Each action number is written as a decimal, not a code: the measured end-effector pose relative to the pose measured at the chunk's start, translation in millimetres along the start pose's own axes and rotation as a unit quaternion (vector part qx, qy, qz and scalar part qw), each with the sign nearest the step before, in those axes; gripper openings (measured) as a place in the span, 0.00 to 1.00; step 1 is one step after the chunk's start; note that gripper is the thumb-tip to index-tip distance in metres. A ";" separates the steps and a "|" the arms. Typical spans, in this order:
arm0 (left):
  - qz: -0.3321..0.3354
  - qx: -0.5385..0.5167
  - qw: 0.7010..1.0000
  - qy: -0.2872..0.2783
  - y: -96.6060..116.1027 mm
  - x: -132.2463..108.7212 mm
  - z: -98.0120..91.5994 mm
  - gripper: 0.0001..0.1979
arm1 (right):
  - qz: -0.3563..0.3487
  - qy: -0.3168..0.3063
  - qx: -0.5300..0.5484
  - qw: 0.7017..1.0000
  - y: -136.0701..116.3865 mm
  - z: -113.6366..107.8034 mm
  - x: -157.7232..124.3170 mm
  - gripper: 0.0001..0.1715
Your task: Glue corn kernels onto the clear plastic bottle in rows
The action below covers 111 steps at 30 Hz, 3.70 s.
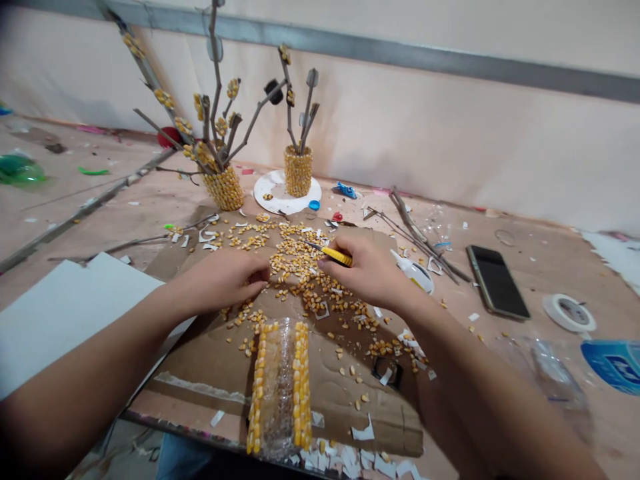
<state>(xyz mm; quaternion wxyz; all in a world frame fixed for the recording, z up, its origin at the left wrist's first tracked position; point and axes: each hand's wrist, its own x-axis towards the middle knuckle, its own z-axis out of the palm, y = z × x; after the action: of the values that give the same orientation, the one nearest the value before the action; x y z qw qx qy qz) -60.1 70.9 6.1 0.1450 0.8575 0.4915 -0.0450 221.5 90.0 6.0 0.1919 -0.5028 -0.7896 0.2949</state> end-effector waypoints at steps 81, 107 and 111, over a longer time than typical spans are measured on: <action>-0.028 -0.655 0.736 0.166 42.9 -2.6 11.1 0.10 | -0.119 0.163 -0.040 0.979 -27.5 42.9 -28.2 0.31; 0.057 -0.670 0.706 0.223 45.8 -10.6 17.8 0.15 | -0.041 0.268 0.015 0.962 -0.8 36.8 -9.2 0.31; 0.023 -0.652 0.732 0.195 44.3 -6.6 16.4 0.13 | -0.113 0.208 0.091 0.967 -15.5 31.0 -15.6 0.15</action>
<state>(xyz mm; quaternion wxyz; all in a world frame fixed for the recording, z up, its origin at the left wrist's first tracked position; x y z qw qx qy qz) -24.4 39.7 1.0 0.5706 0.5534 0.3975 0.4584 198.9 62.3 -7.2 0.4290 -0.4410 -0.7540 0.2303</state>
